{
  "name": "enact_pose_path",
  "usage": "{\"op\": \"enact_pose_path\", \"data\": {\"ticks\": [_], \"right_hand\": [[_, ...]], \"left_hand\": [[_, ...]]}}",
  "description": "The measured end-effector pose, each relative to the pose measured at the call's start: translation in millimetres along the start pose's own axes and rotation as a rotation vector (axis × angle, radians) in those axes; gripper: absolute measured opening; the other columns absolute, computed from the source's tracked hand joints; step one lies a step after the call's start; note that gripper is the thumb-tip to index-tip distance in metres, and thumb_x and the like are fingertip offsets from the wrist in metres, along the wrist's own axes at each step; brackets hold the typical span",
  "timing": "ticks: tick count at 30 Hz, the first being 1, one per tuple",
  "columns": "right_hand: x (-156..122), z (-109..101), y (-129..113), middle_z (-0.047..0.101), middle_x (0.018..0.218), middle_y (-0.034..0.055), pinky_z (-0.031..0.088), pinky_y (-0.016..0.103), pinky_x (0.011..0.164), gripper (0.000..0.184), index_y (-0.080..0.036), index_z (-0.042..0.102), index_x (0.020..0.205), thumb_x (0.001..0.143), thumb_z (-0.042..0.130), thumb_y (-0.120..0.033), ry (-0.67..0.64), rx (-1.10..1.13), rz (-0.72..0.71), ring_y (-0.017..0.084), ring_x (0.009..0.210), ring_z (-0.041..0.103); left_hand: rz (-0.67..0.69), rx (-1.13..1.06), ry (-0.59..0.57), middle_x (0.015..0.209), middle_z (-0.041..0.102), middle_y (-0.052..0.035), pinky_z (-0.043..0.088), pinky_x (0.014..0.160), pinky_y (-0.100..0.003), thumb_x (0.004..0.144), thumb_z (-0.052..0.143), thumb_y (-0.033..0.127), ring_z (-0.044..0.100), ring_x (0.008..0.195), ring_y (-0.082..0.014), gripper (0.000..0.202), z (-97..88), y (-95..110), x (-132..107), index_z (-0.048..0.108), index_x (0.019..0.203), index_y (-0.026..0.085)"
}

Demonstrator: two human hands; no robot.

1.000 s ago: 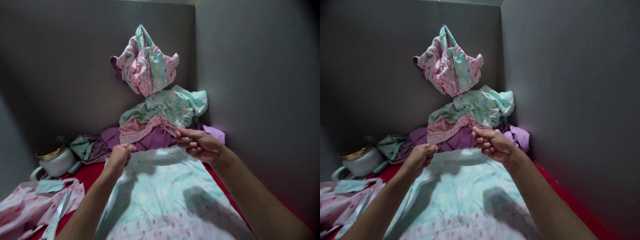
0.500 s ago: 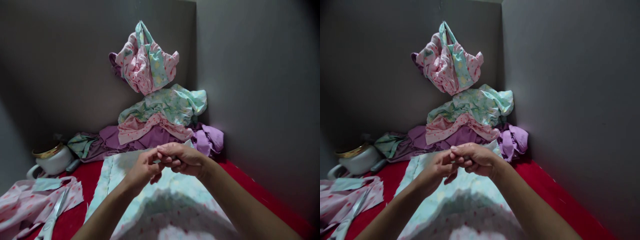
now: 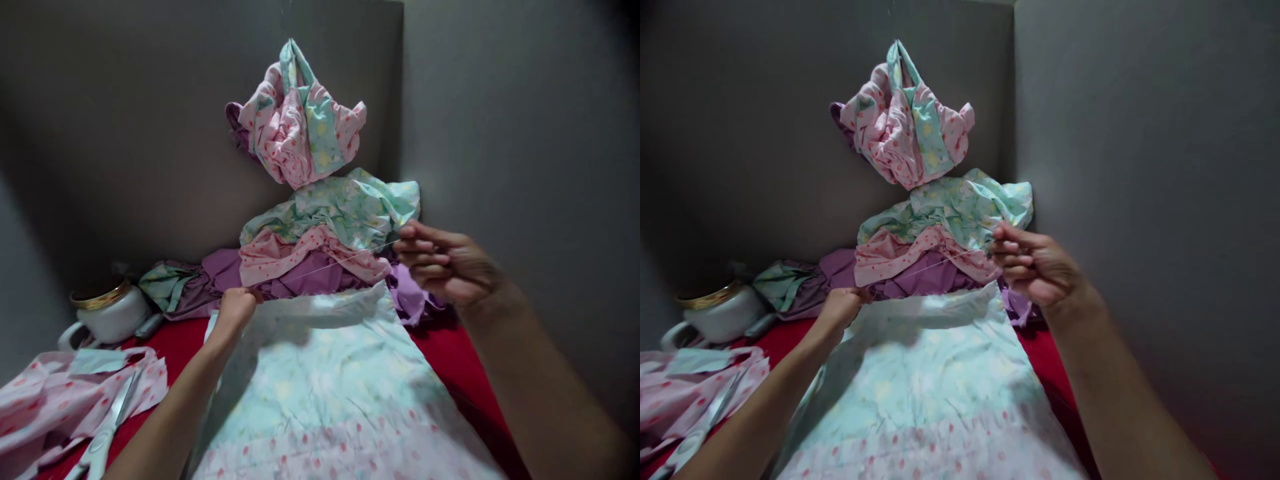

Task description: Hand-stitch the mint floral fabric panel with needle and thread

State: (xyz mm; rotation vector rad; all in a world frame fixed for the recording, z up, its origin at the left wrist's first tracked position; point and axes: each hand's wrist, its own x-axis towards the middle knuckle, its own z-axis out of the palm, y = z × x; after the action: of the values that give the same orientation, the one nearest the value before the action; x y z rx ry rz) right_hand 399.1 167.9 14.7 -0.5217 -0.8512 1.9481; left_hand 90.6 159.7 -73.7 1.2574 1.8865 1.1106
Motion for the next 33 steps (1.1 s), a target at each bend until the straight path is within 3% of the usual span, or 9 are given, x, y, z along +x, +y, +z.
{"op": "enact_pose_path", "data": {"ticks": [5, 9, 13, 17, 21, 24, 27, 30, 33], "right_hand": [[-9.7, -6.5, -14.9, 0.04, 0.048, -0.0084, 0.016, 0.006, 0.031, 0.013, -0.015, 0.055, 0.064, 0.071, 0.066, -0.018, 0.106, -0.157, -0.172, -0.003, 0.034, 0.023], [5.3, 12.6, 32.0, 0.041, 0.045, -0.0074, 0.01, 0.009, 0.027, 0.015, -0.012, 0.059, 0.062, 0.068, 0.069, -0.022, -0.066, -0.344, 0.084, -0.002, 0.031, 0.022], [15.5, 37.3, 83.5, 0.045, 0.046, -0.0046, 0.015, 0.011, 0.027, 0.022, -0.009, 0.06, 0.062, 0.07, 0.067, -0.029, -0.234, -0.4, 0.259, 0.001, 0.031, 0.028], [16.6, 39.2, 92.4, 0.043, 0.047, -0.0062, 0.017, 0.009, 0.028, 0.024, -0.011, 0.058, 0.064, 0.073, 0.064, -0.032, -0.243, -0.354, 0.263, 0.0, 0.032, 0.027], [19.5, 26.9, 69.9, 0.039, 0.049, -0.0073, 0.014, 0.007, 0.027, 0.02, -0.011, 0.057, 0.067, 0.074, 0.064, -0.028, -0.171, -0.25, 0.247, -0.001, 0.033, 0.024], [13.5, 19.8, 42.1, 0.035, 0.048, -0.0093, 0.012, 0.006, 0.027, 0.015, -0.013, 0.054, 0.067, 0.073, 0.064, -0.023, -0.114, -0.145, 0.198, -0.001, 0.033, 0.02], [-5.0, 14.9, 11.2, 0.035, 0.049, -0.0089, 0.012, 0.004, 0.029, 0.016, -0.014, 0.052, 0.065, 0.08, 0.055, -0.018, -0.031, 0.037, 0.041, -0.003, 0.032, 0.023], [-21.4, 8.7, -10.6, 0.037, 0.048, -0.0081, 0.014, 0.002, 0.031, 0.022, -0.016, 0.05, 0.065, 0.085, 0.048, -0.022, -0.01, 0.098, -0.075, -0.003, 0.033, 0.028], [-20.0, 6.1, -6.7, 0.037, 0.047, -0.008, 0.01, 0.008, 0.027, 0.015, -0.018, 0.054, 0.066, 0.078, 0.059, -0.025, 0.116, -0.14, -0.18, -0.001, 0.033, 0.019]], "left_hand": [[0.076, -0.044, -0.007, 0.11, 0.055, -0.0055, 0.048, 0.07, -0.033, 0.08, 0.058, 0.023, 0.057, 0.09, -0.0206, 0.026, 4.1, 9.5, -12.8, 0.056, 0.105, 0.017], [0.201, -0.237, -0.143, 0.117, 0.053, -0.0052, 0.037, 0.044, -0.02, 0.078, 0.054, 0.025, 0.05, 0.053, -0.0062, 0.048, 16.3, 40.3, -51.2, 0.043, 0.125, 0.026], [0.166, -0.379, -0.457, 0.071, 0.06, -0.0032, 0.023, 0.031, -0.02, 0.079, 0.044, 0.044, 0.039, 0.035, -0.0062, 0.046, 26.3, 57.6, -83.9, 0.052, 0.114, 0.016], [0.083, -0.37, -0.618, 0.04, 0.036, 0.0065, 0.013, 0.03, -0.018, 0.077, 0.044, 0.053, 0.023, 0.03, -0.0041, 0.043, 27.0, 55.0, -85.8, 0.057, 0.07, 0.013], [0.055, -0.282, -0.483, 0.043, 0.026, 0.0118, 0.014, 0.031, -0.016, 0.081, 0.051, 0.039, 0.016, 0.032, -0.0022, 0.028, 19.8, 43.4, -62.5, 0.053, 0.07, 0.014], [0.041, -0.168, -0.259, 0.063, 0.052, 0.0039, 0.037, 0.038, -0.018, 0.087, 0.046, 0.032, 0.044, 0.042, -0.0054, 0.022, 13.1, 28.0, -36.1, 0.055, 0.084, 0.013], [0.053, -0.055, -0.104, 0.092, 0.06, -0.0036, 0.05, 0.059, -0.029, 0.084, 0.052, 0.028, 0.059, 0.072, -0.0152, 0.02, 9.5, 10.8, -17.4, 0.057, 0.097, 0.013], [0.084, -0.003, -0.045, 0.104, 0.058, -0.0056, 0.049, 0.072, -0.037, 0.082, 0.055, 0.026, 0.058, 0.088, -0.0204, 0.022, 12.7, 4.2, -19.6, 0.056, 0.102, 0.015], [0.162, -0.053, -0.019, 0.114, 0.053, -0.0072, 0.046, 0.079, -0.04, 0.081, 0.056, 0.023, 0.054, 0.097, -0.0222, 0.028, 20.5, 16.1, -38.7, 0.053, 0.108, 0.017]]}}
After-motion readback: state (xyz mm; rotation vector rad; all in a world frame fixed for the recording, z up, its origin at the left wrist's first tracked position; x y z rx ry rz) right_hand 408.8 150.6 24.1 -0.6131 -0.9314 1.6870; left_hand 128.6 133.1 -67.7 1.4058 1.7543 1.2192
